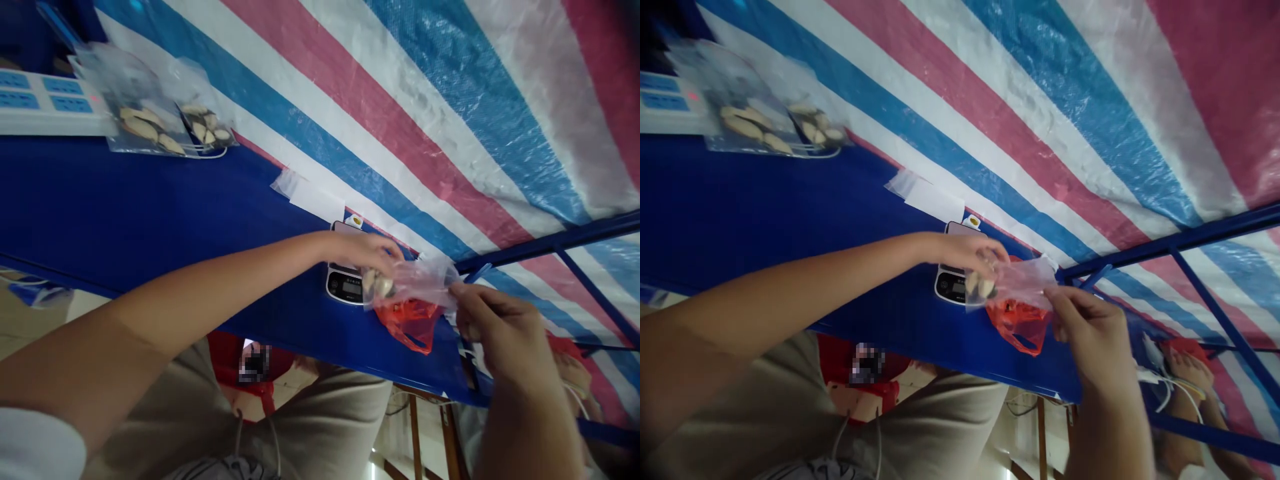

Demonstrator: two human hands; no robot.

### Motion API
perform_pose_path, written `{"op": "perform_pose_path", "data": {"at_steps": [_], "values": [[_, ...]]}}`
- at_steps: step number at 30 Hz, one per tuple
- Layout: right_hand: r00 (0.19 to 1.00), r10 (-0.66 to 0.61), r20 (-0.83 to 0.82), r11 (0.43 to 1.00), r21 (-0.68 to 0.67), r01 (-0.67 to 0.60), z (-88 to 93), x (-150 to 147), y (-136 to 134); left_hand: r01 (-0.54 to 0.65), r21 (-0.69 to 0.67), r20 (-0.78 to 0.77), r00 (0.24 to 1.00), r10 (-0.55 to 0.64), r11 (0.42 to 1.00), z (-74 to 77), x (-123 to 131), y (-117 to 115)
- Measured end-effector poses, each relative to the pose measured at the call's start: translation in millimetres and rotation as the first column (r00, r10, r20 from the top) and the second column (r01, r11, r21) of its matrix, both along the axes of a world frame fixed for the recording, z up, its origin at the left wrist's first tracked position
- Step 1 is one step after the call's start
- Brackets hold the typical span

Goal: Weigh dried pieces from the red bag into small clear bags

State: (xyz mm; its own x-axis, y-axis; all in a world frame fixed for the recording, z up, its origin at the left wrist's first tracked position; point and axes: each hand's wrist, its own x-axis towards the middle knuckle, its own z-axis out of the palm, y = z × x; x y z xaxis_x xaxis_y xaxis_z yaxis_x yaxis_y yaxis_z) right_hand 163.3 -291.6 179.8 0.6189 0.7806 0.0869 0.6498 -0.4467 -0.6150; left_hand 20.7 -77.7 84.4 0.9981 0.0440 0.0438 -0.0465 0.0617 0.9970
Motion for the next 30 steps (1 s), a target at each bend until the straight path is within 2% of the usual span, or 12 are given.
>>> {"op": "perform_pose_path", "data": {"at_steps": [2,4,6,7,8,9,11,14,18,24,27,30], "values": [[0.988,0.004,-0.156,0.990,0.138,0.017,-29.6,-0.7,22.5,-0.217,0.135,-0.042,0.974,0.225,0.967,7.9,-9.6,26.9],[0.934,0.003,-0.357,0.983,0.173,0.063,-65.2,-1.7,44.2,-0.450,0.298,-0.043,0.875,0.482,0.842,5.5,-18.0,53.6],[0.868,-0.017,-0.496,0.986,0.137,0.098,-98.4,-4.5,60.6,-0.704,0.437,0.091,0.654,0.751,0.560,-9.0,-25.0,75.4],[0.833,-0.028,-0.553,0.976,0.164,0.141,-111.7,-6.6,65.5,-0.817,0.437,0.174,0.487,0.856,0.376,-19.7,-27.7,83.3],[0.795,-0.019,-0.606,0.968,0.188,0.167,-122.3,-9.1,67.8,-0.885,0.401,0.237,0.351,0.906,0.237,-31.6,-30.0,89.0],[0.763,-0.011,-0.647,0.953,0.225,0.204,-130.3,-11.8,67.5,-0.922,0.350,0.277,0.268,0.923,0.163,-43.6,-31.8,92.4],[0.722,-0.004,-0.692,0.919,0.283,0.276,-139.8,-16.5,60.4,-0.956,0.256,0.309,0.223,0.924,0.145,-64.5,-34.0,93.7],[0.726,-0.067,-0.685,0.887,0.292,0.358,-148.5,-18.9,42.3,-0.950,0.213,0.342,0.291,0.893,0.228,-80.5,-35.3,88.4],[0.791,-0.178,-0.585,0.865,0.290,0.409,-164.0,-9.5,29.2,-0.938,0.225,0.375,0.334,0.865,0.265,-80.7,-36.2,82.9],[0.808,-0.322,-0.493,0.722,0.424,0.547,-179.7,12.3,35.3,-0.945,0.287,0.388,0.265,0.883,0.157,-77.8,-38.6,81.7],[0.826,-0.318,-0.464,0.718,0.451,0.530,-185.9,12.7,31.6,-0.942,0.313,0.416,0.252,0.874,0.123,-77.3,-38.2,82.6],[0.864,-0.269,-0.425,0.747,0.475,0.466,-193.6,7.2,19.3,-0.936,0.299,0.400,0.298,0.867,0.184,-77.8,-36.6,83.3]]}}
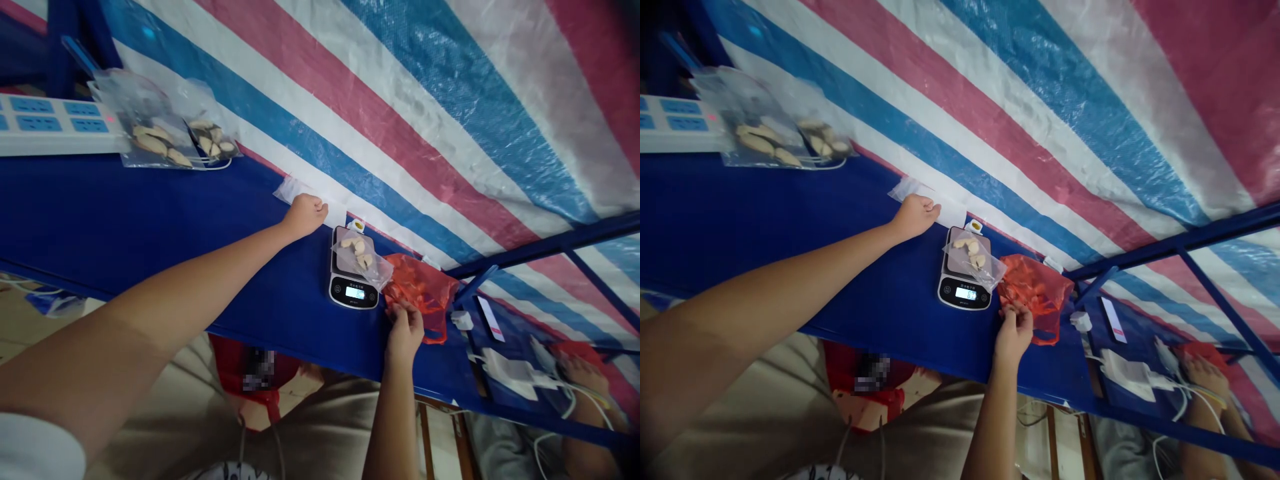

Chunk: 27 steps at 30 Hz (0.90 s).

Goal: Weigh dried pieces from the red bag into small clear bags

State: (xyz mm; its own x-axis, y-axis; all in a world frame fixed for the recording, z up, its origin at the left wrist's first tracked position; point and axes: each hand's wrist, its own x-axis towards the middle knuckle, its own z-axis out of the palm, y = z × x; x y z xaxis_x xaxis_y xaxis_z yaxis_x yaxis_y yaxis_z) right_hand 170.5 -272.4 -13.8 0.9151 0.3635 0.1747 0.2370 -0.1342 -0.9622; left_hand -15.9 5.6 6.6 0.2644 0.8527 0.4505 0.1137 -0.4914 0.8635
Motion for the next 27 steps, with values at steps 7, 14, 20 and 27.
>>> {"op": "perform_pose_path", "data": {"at_steps": [7,14,20,27], "values": [[0.950,0.129,0.283,0.940,-0.340,-0.026,-5.3,-14.1,-33.4,0.025,0.018,-0.028,0.999,-0.025,1.000,-3.6,-0.6,2.0],[0.915,0.078,0.397,0.884,-0.452,0.121,-3.4,-18.1,-44.1,0.142,-0.013,-0.024,0.990,-0.142,0.990,-2.2,-1.9,-2.2],[0.835,0.075,0.545,0.885,-0.422,0.197,-3.1,-23.6,-52.6,0.122,-0.178,-0.051,0.990,-0.133,0.976,-0.6,-3.9,-0.3],[0.774,0.028,0.633,0.841,-0.433,0.324,-0.9,-29.5,-63.9,0.068,-0.154,-0.086,0.993,-0.082,0.986,0.4,-3.2,1.5]]}}
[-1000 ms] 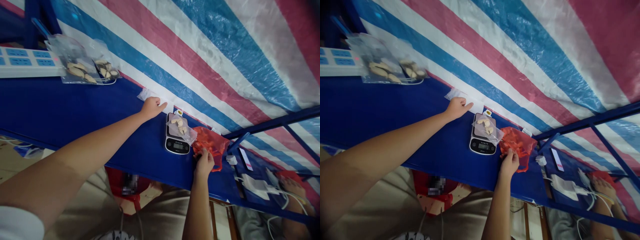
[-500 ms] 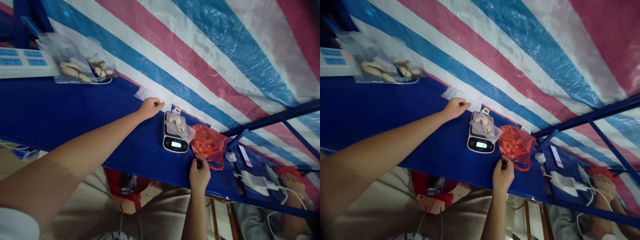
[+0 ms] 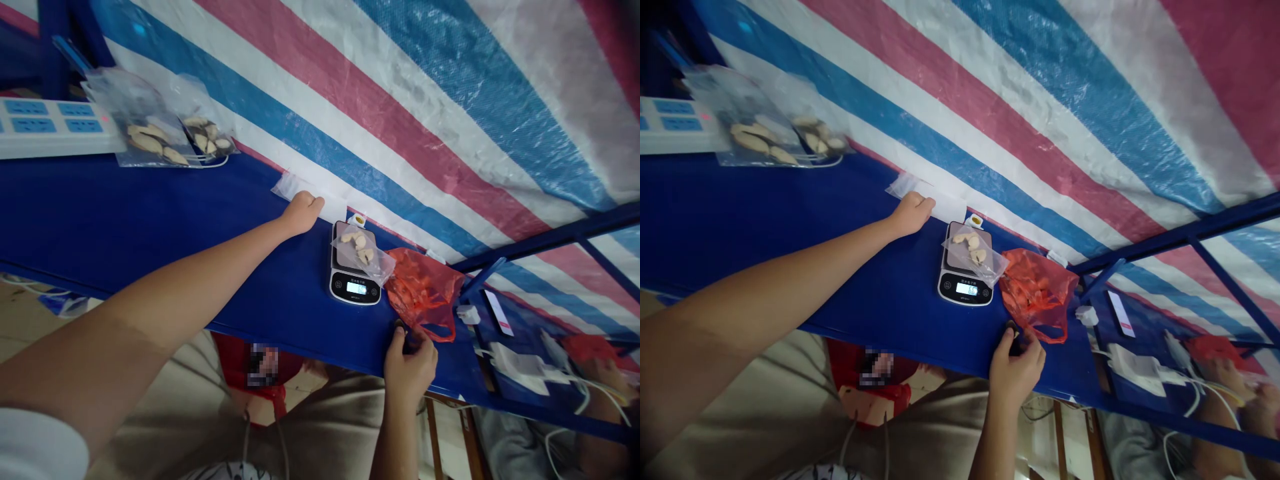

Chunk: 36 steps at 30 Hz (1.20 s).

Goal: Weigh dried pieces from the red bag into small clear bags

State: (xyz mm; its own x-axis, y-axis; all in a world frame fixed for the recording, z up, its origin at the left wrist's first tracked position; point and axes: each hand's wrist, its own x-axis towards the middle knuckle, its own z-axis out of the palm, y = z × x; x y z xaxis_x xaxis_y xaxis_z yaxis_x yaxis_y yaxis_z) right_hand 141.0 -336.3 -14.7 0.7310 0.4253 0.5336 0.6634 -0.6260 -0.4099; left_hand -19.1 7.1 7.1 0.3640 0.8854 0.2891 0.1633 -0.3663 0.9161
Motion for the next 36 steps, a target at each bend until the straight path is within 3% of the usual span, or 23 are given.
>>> {"op": "perform_pose_path", "data": {"at_steps": [10,14,19,26,32,36], "values": [[0.978,-0.078,-0.196,0.996,0.024,0.085,-3.4,0.7,-4.1,0.056,0.050,0.047,0.997,-0.058,0.997,-3.1,-0.1,-2.2],[0.980,-0.043,-0.195,0.997,0.048,0.053,-4.5,0.3,-4.5,0.059,0.059,0.131,0.989,-0.066,0.997,-5.1,0.3,1.2],[0.984,-0.023,-0.178,0.998,0.047,0.031,-3.4,-0.4,-4.3,0.082,0.147,0.123,0.987,-0.101,0.986,-3.6,-2.7,5.4],[0.980,-0.012,-0.200,0.999,0.040,0.021,-1.8,-1.5,-3.8,0.177,0.150,0.083,0.978,-0.191,0.973,-4.1,-2.8,0.8],[0.977,-0.013,-0.213,0.999,0.036,0.021,-1.5,-1.8,-3.2,0.140,0.099,0.224,0.961,-0.159,0.985,-7.0,-0.6,2.0],[0.976,-0.019,-0.218,0.999,0.029,0.026,-0.5,-2.2,-2.2,0.197,0.153,0.270,0.934,-0.233,0.968,-6.4,-0.1,1.6]]}}
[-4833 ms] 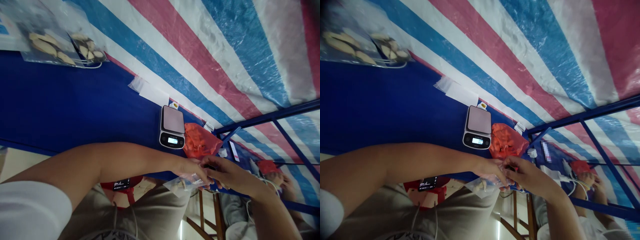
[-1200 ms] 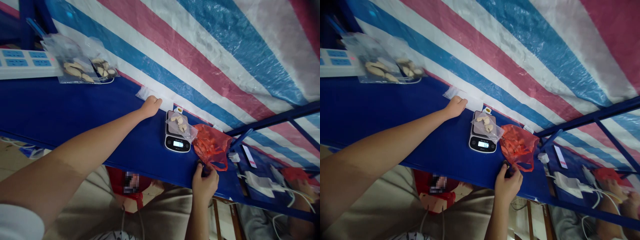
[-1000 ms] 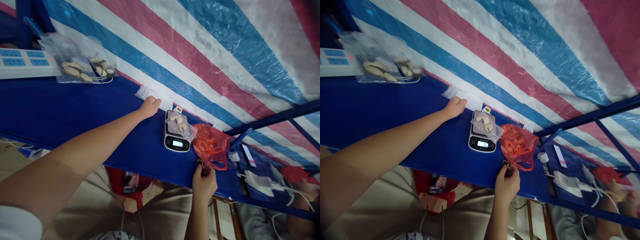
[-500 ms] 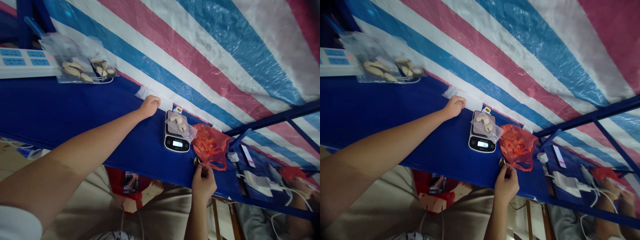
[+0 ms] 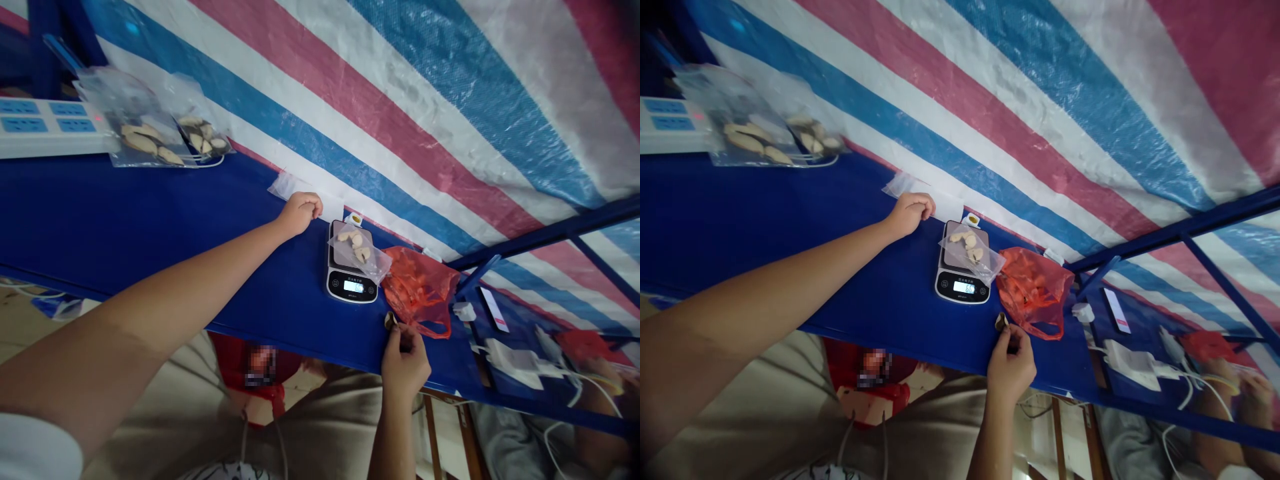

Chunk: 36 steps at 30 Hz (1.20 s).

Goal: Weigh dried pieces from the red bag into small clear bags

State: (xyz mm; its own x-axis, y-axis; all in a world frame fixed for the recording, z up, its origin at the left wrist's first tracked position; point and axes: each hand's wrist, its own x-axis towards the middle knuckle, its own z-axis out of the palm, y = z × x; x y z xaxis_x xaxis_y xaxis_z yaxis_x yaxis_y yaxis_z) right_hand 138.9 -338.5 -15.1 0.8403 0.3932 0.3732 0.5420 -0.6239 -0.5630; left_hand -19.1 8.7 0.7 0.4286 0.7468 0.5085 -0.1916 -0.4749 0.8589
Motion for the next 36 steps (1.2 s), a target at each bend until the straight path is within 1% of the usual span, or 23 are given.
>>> {"op": "perform_pose_path", "data": {"at_steps": [3,6,10,12,14,16,19,21,25,28,32,36], "values": [[1.000,0.001,0.001,1.000,-0.003,-0.001,0.3,-0.3,0.3,0.016,0.005,-0.036,0.999,-0.016,1.000,1.0,-1.1,-2.0],[1.000,-0.001,0.007,1.000,0.000,0.001,0.0,-0.4,0.3,-0.034,-0.006,-0.090,0.995,0.033,0.999,1.2,-2.8,-2.3],[1.000,0.008,0.013,1.000,0.010,-0.009,-0.7,0.2,0.2,-0.088,0.023,-0.129,0.988,0.090,0.996,0.7,-3.5,0.7],[1.000,0.006,0.010,1.000,0.003,-0.006,-1.1,0.5,0.1,-0.124,0.006,-0.122,0.985,0.124,0.992,0.6,-2.8,1.6],[1.000,0.001,0.004,1.000,0.001,-0.001,-1.4,0.7,0.0,-0.148,-0.054,-0.105,0.984,0.142,0.988,1.0,-1.7,0.9],[1.000,-0.002,-0.001,1.000,0.005,0.003,-1.5,0.5,0.1,-0.141,-0.091,-0.085,0.987,0.134,0.986,1.7,-0.3,-1.0],[1.000,-0.005,-0.005,1.000,0.005,0.005,-1.2,-0.1,0.2,-0.142,-0.064,-0.065,0.988,0.138,0.988,3.0,1.4,-4.6],[1.000,-0.004,-0.010,1.000,0.007,0.004,-1.0,-0.3,0.3,-0.149,-0.070,-0.114,0.983,0.141,0.986,4.3,1.5,-6.1],[1.000,-0.004,-0.016,1.000,0.005,0.004,-1.6,0.0,0.1,-0.191,-0.147,-0.293,0.946,0.142,0.971,8.2,-0.2,-6.3],[1.000,0.001,-0.004,1.000,0.000,-0.001,-2.3,0.6,0.0,-0.238,-0.133,-0.325,0.928,0.185,0.962,11.4,-1.1,-5.9],[1.000,-0.007,-0.001,1.000,0.002,0.007,-2.8,1.0,0.0,-0.215,-0.135,-0.297,0.940,0.167,0.967,12.5,-1.4,-7.3],[1.000,-0.006,-0.010,1.000,0.014,0.006,-3.0,1.3,-0.3,-0.171,-0.126,-0.279,0.951,0.130,0.977,7.8,-1.3,-7.1]]}}
